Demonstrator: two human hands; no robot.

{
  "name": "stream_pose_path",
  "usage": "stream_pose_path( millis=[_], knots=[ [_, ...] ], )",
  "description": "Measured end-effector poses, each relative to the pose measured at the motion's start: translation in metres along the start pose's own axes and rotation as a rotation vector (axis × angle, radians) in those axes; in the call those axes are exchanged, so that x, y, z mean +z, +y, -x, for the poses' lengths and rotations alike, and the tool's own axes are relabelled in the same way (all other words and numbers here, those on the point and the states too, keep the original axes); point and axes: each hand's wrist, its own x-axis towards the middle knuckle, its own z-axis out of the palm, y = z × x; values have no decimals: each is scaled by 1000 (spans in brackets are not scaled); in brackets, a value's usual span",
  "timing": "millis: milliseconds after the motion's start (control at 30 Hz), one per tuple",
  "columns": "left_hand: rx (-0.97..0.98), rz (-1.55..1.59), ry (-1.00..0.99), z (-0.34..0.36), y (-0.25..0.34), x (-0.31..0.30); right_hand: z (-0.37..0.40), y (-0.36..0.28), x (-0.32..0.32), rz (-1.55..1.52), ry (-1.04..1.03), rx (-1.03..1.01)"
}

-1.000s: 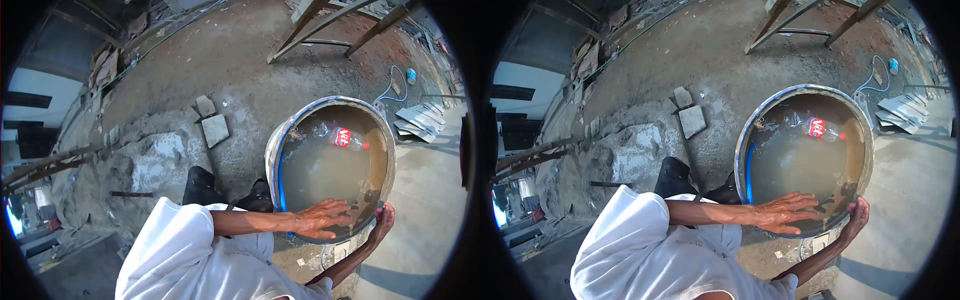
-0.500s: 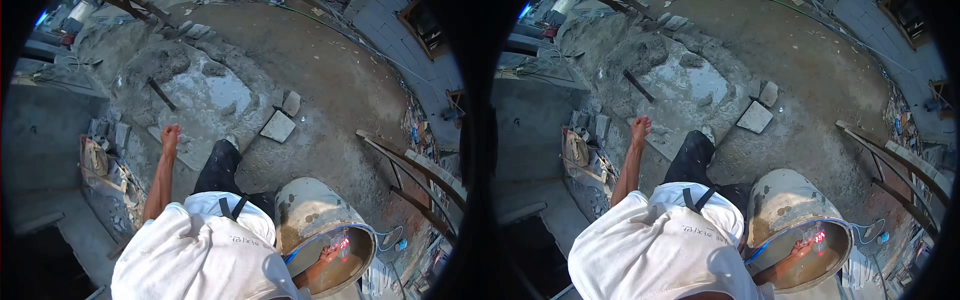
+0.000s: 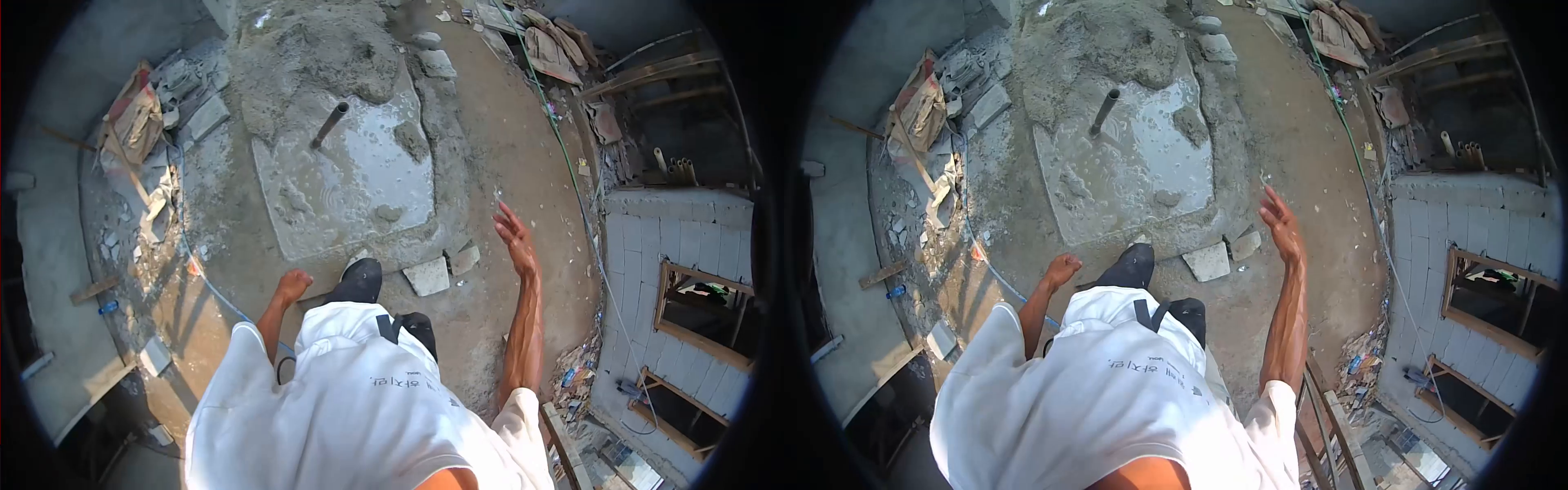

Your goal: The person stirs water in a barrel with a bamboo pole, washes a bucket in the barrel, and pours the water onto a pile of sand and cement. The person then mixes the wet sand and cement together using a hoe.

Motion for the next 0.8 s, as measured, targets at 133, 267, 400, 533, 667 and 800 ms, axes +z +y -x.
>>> stream_pose_path(
  millis=[133, 267, 400, 533, 667, 800],
  knots=[
    [-136, 496, 145, 15, 42, -55, -123, -128, 46, 23, -120, -101],
    [-132, 862, 301, -10, 55, -72, -195, -183, 97, 41, -227, -181],
    [-86, 1055, 377, -35, 90, -62, -257, -173, 138, 65, -387, -198],
    [-74, 1175, 466, -58, 160, -37, -321, -146, 159, 91, -571, -127],
    [-84, 1347, 603, -52, 233, -7, -376, -131, 181, 153, -800, -71],
    [-130, 1195, 512, -27, 279, 3, -424, -81, 214, 129, -845, -98]
  ],
)
